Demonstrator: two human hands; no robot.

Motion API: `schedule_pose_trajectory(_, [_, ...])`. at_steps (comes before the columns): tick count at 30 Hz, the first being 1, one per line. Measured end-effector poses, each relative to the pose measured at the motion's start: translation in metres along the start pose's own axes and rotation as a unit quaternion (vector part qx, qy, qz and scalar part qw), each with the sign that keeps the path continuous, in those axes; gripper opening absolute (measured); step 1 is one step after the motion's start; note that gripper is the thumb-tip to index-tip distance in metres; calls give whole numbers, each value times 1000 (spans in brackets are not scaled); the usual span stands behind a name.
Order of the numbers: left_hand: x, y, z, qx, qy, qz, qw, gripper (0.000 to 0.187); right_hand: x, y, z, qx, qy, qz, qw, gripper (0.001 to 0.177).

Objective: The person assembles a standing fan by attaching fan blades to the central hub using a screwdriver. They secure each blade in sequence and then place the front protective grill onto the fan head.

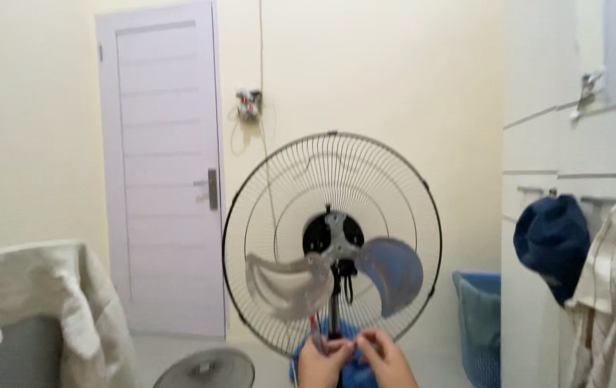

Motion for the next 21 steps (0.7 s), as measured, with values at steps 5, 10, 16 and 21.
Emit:
schedule_pose_trajectory(5, [4, 104, 60, 6, -25, -63, 998, 68, 16, 116, -23, -5, 175, -30, 984, 44])
schedule_pose_trajectory(10, [23, 24, 89, 117, 74, -10, 990, 49, 34, 58, -18, 240, 468, 10, 851, 50])
schedule_pose_trajectory(16, [39, -12, 126, 138, 280, -122, 942, 53, 45, 39, -61, 259, 541, 56, 799, 54])
schedule_pose_trajectory(21, [40, 29, 108, 191, 468, -101, 857, 50, 46, 78, -18, 279, 536, 53, 795, 58])
Point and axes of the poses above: each hand's wrist, its own y-axis towards the middle knuckle, its own x-axis out of the palm, z = x × y, the point moved 5 cm from there along y, towards the middle knuckle, and after that the axes turned 4 degrees about z, right-handed, at the moved point
